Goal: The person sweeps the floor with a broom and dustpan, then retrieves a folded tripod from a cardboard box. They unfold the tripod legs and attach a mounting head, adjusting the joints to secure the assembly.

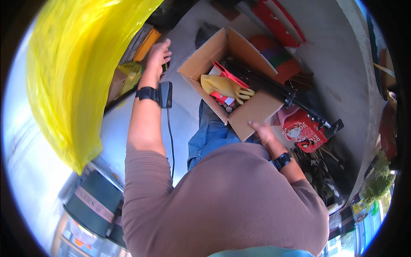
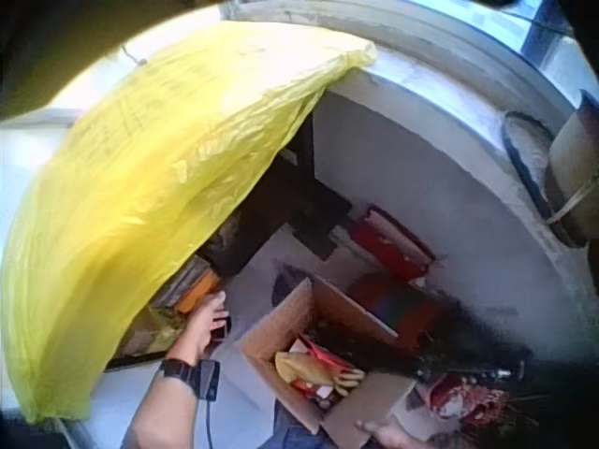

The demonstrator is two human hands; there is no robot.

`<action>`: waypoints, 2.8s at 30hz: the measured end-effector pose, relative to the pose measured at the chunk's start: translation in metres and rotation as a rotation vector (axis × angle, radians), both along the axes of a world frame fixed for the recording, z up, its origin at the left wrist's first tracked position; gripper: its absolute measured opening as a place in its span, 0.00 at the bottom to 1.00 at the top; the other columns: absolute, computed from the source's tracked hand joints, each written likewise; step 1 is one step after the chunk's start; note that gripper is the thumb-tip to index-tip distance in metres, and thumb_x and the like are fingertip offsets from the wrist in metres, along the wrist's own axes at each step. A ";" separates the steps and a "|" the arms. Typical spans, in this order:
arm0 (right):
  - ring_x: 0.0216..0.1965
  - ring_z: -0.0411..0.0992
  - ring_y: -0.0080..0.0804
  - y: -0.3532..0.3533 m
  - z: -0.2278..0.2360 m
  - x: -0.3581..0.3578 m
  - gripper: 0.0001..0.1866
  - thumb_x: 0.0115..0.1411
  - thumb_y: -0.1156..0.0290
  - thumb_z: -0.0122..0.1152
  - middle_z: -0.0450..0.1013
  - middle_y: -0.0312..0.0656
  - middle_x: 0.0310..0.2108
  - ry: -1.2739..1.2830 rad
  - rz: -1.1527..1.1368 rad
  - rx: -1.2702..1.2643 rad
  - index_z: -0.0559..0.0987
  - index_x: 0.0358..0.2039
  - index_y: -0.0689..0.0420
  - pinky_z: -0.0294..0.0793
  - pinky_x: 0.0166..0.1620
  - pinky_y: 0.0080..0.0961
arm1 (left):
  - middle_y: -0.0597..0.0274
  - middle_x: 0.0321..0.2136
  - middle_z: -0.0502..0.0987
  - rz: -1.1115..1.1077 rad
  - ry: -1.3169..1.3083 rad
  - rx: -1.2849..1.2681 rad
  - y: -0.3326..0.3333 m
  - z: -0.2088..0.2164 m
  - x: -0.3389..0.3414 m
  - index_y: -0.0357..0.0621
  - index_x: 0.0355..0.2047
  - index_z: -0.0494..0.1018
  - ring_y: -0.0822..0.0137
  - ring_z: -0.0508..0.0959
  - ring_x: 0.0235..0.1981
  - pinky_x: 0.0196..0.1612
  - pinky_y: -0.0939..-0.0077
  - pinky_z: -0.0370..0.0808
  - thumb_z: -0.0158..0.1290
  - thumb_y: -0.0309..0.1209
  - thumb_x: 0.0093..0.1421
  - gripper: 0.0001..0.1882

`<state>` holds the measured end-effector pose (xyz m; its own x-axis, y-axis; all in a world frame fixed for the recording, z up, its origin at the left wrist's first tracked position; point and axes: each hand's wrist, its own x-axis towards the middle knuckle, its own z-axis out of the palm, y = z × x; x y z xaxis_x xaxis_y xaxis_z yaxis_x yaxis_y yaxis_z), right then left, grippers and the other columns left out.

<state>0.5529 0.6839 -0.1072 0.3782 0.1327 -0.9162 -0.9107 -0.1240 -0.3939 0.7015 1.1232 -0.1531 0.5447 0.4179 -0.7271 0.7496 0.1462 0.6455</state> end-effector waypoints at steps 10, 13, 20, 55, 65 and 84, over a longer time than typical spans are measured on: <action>0.16 0.58 0.16 0.041 -0.007 -0.011 0.12 0.57 0.70 0.62 0.71 0.31 0.25 0.148 -0.260 -0.184 0.77 0.41 0.57 0.53 0.18 0.17 | 0.36 0.46 0.70 0.188 0.108 -0.126 0.156 -0.166 0.142 0.26 0.52 0.58 0.48 0.78 0.42 0.44 0.60 0.81 0.55 0.48 0.59 0.36; 0.13 0.55 0.16 0.053 -0.007 -0.012 0.07 0.57 0.70 0.62 0.67 0.30 0.21 0.168 -0.381 -0.207 0.76 0.36 0.55 0.50 0.16 0.17 | 0.38 0.36 0.75 0.323 0.154 -0.120 0.184 -0.205 0.155 0.29 0.46 0.62 0.51 0.79 0.34 0.34 0.66 0.81 0.48 0.40 0.65 0.22; 0.12 0.55 0.18 0.057 -0.020 -0.021 0.05 0.58 0.71 0.61 0.67 0.32 0.20 0.199 -0.525 -0.187 0.75 0.34 0.55 0.48 0.14 0.17 | 0.53 0.28 0.76 0.198 0.195 0.139 0.205 -0.172 0.146 0.40 0.40 0.67 0.67 0.67 0.17 0.17 0.77 0.62 0.38 0.31 0.65 0.10; 0.10 0.56 0.19 0.022 -0.038 -0.022 0.06 0.58 0.71 0.60 0.68 0.35 0.20 0.136 -0.451 -0.020 0.74 0.34 0.58 0.50 0.13 0.16 | 0.56 0.24 0.75 0.480 0.389 0.225 0.051 -0.177 -0.273 0.41 0.43 0.67 0.68 0.77 0.22 0.22 0.77 0.74 0.43 0.23 0.63 0.09; 0.10 0.54 0.16 0.026 -0.044 -0.030 0.07 0.58 0.71 0.61 0.65 0.31 0.18 0.142 -0.361 -0.029 0.74 0.34 0.57 0.48 0.13 0.15 | 0.45 0.56 0.66 0.116 0.145 -0.413 -0.034 -0.130 -0.184 0.47 0.68 0.47 0.50 0.72 0.55 0.51 0.52 0.73 0.56 0.42 0.62 0.41; 0.20 0.64 0.16 0.021 0.011 -0.024 0.15 0.57 0.68 0.62 0.74 0.32 0.31 -0.134 -0.055 0.007 0.76 0.45 0.58 0.58 0.21 0.16 | 0.54 0.40 0.80 -0.583 0.181 -0.009 -0.011 0.008 -0.051 0.35 0.50 0.74 0.62 0.78 0.41 0.51 0.71 0.71 0.59 0.35 0.55 0.23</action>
